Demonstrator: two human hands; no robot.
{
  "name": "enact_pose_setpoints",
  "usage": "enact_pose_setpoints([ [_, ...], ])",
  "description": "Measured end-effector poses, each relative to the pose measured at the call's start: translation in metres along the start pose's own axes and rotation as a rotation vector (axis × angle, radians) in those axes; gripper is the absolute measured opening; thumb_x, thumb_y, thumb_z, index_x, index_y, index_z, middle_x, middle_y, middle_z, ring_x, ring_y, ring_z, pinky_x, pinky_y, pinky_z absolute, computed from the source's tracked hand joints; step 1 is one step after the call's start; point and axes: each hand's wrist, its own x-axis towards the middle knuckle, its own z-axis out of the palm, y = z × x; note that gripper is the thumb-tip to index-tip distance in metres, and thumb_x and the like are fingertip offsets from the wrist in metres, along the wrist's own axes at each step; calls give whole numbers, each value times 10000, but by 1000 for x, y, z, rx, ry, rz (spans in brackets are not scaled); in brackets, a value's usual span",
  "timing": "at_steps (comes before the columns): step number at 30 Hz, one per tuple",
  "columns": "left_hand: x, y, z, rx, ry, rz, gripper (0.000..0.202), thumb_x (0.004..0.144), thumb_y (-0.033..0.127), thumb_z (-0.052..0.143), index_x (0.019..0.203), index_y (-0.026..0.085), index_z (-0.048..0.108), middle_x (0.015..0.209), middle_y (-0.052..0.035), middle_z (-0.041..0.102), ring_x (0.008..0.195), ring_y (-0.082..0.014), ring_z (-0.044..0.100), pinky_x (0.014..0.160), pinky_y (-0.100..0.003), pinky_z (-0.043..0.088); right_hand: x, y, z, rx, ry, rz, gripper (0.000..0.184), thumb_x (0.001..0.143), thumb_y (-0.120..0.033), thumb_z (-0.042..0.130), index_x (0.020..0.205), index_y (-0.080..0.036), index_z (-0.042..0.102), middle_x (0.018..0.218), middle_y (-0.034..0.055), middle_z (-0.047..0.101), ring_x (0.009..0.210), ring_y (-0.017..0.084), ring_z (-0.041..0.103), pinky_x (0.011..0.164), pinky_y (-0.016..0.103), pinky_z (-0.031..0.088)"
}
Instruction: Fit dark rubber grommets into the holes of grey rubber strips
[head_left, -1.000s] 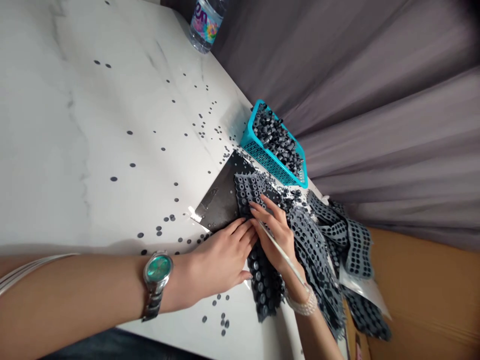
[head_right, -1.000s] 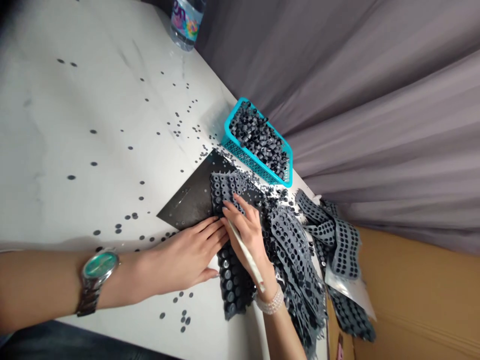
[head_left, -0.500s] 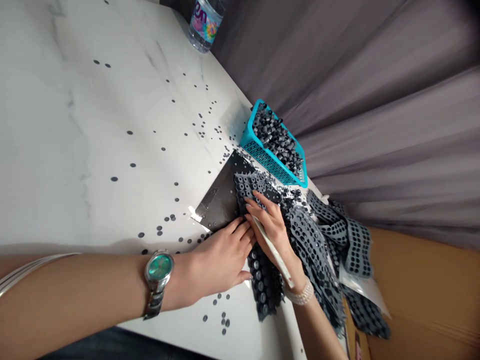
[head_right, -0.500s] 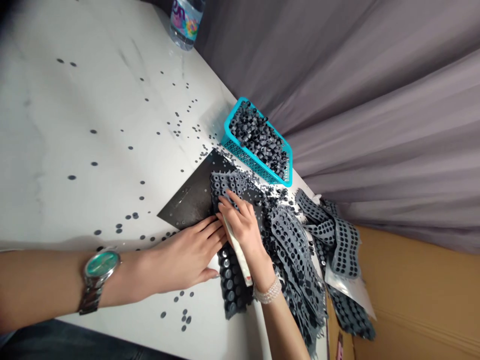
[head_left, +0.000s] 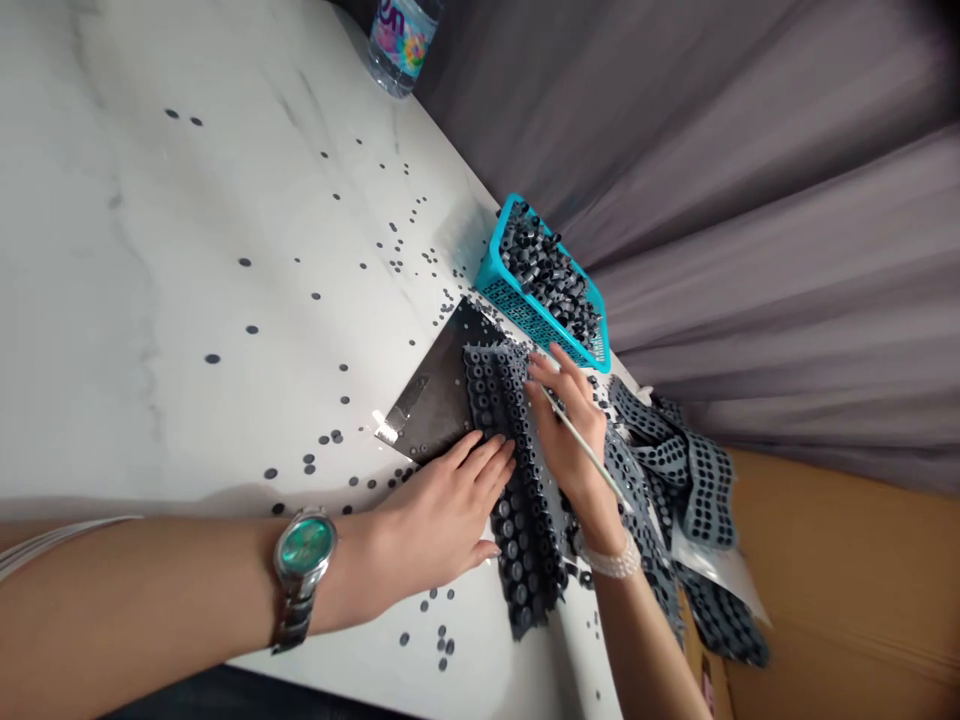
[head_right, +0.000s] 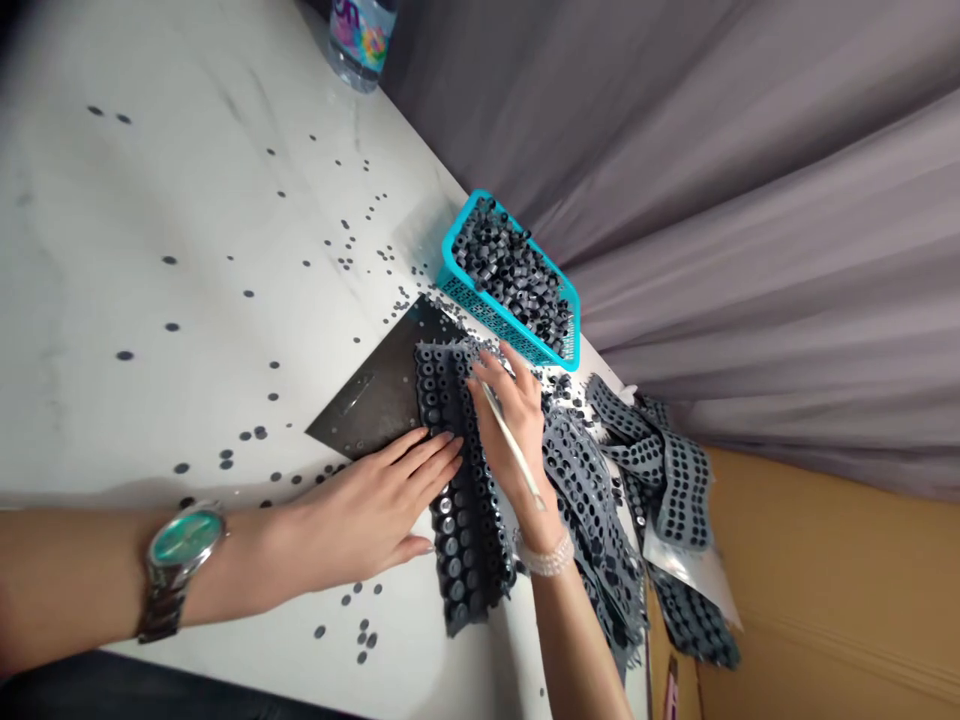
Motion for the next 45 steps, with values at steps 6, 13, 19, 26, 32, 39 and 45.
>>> enact_pose_setpoints([
  [6, 1, 1, -1, 4, 19, -6, 712, 899, 578, 459, 1393, 64, 488, 1451, -141, 487, 1358, -268, 425, 1149, -395, 305, -59, -11, -9, 94, -109, 5, 213, 926, -170, 539, 1095, -257, 634, 1246, 64, 659, 1274, 235, 534, 1006, 470, 492],
  [13, 1, -1, 0, 15, 24, 15, 720, 903, 582, 447, 1371, 38, 507, 1419, -162, 521, 1335, -298, 444, 1140, -416, 301, -65, -12, -3, 83, -123, -36, 216, 916, -139, 558, 1095, -236, 628, 1258, 74, 656, 1309, 238, 498, 999, 467, 495],
  [19, 1, -2, -1, 6, 30, 15, 713, 904, 571, 453, 1367, 31, 508, 1414, -167, 525, 1323, -297, 453, 1144, -432, 284, -61, -13, -6, 83, -122, -72, 225, 915, -123, 549, 1093, -239, 623, 1249, 76, 661, 1303, 241, 506, 996, 469, 489],
  [26, 0, -2, 2, -2, 31, 25, 693, 915, 564, 433, 1355, 35, 524, 1407, -172, 532, 1315, -302, 459, 1131, -451, 295, -54, -15, -6, 35, -132, -129, 192, 924, -126, 537, 1073, -222, 613, 1243, 93, 660, 1279, 230, 528, 975, 424, 492],
  [32, 1, -4, 1, -42, -11, 31, 744, 910, 581, 417, 1384, 11, 480, 1452, -189, 470, 1352, -307, 421, 1124, -434, 314, -44, -7, 6, -9, -109, -175, 222, 939, -108, 481, 1103, -214, 586, 1205, 110, 668, 1296, 229, 505, 991, 439, 474],
  [39, 1, -4, 2, -51, -41, 35, 730, 924, 568, 386, 1428, 42, 427, 1499, -154, 413, 1407, -294, 344, 1152, -438, 282, -32, 1, 6, -40, 14, 30, 176, 950, -203, 491, 1090, -224, 595, 1399, 116, 527, 1416, 256, 341, 1046, 496, 457],
  [45, 3, -3, -2, -31, -27, 37, 713, 921, 570, 399, 1368, 26, 507, 1411, -176, 525, 1327, -299, 454, 1126, -430, 320, -46, -19, -9, 39, -157, -106, 184, 936, -146, 508, 1076, -217, 604, 1322, 98, 607, 1407, 263, 359, 1055, 521, 434],
])
